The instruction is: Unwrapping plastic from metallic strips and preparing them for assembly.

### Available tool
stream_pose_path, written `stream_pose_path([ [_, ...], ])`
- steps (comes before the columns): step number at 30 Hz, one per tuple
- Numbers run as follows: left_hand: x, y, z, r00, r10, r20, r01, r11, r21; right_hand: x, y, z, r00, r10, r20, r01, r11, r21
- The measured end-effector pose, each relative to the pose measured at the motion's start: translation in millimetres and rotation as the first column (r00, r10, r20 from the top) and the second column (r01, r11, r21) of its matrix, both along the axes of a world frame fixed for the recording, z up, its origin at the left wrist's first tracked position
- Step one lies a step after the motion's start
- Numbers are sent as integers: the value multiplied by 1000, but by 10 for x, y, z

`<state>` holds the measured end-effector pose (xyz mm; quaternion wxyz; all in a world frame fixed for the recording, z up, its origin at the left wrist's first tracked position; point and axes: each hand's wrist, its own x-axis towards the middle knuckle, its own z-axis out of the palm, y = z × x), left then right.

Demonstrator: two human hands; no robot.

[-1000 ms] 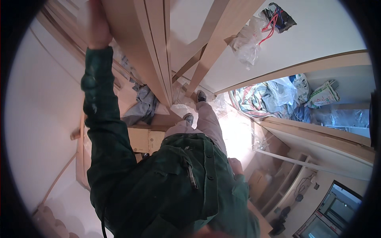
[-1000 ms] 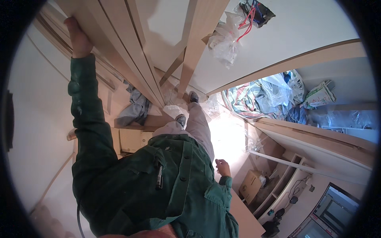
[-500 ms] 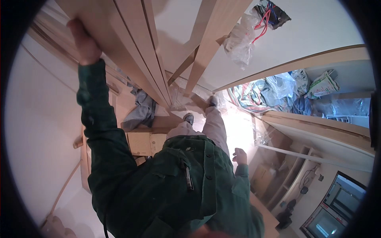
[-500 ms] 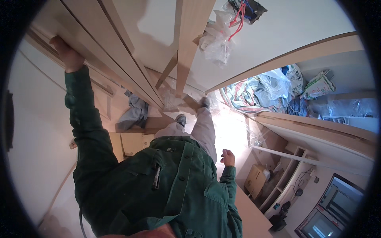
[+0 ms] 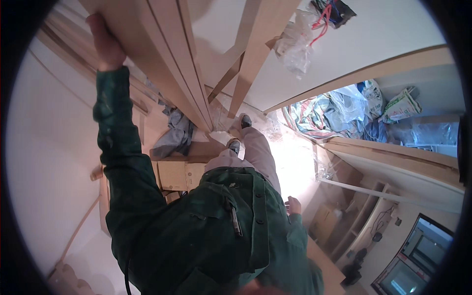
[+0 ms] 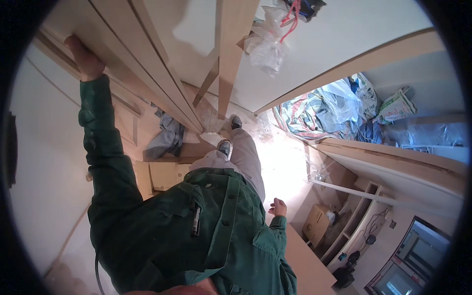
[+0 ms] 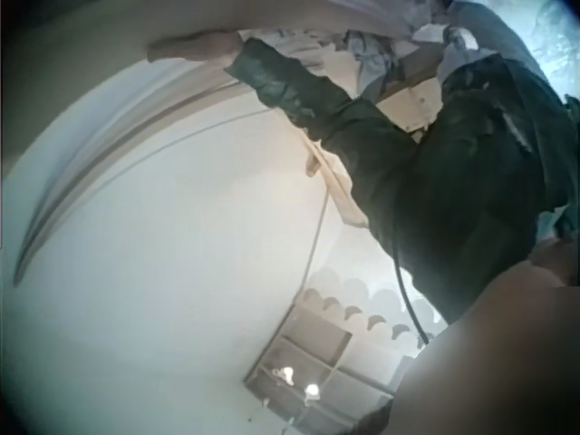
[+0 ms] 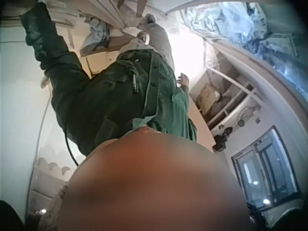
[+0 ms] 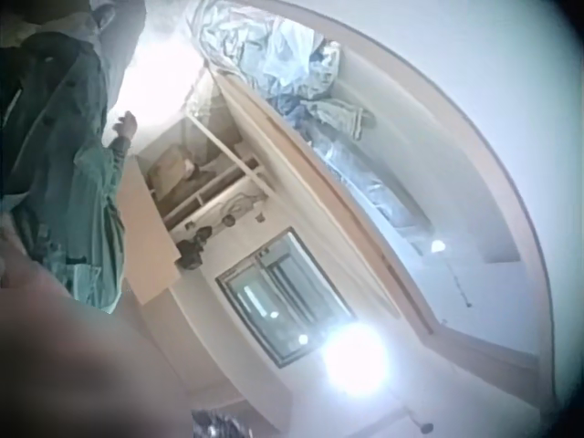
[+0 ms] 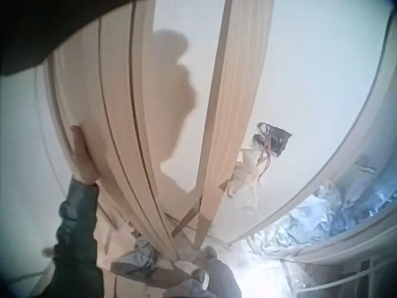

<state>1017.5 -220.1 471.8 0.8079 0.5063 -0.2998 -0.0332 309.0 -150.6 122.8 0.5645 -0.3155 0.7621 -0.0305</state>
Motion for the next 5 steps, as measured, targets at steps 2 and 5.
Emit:
stream_pose_path([
  [2, -167, -24, 95, 994, 43, -96, -40, 998, 38, -105, 110, -68, 1000, -23, 12, 23, 1000, -9],
  [5, -112, -45, 89, 998, 63, 11, -63, 998, -3, -250, 248, -368, 979, 196, 58, -192, 979, -61],
])
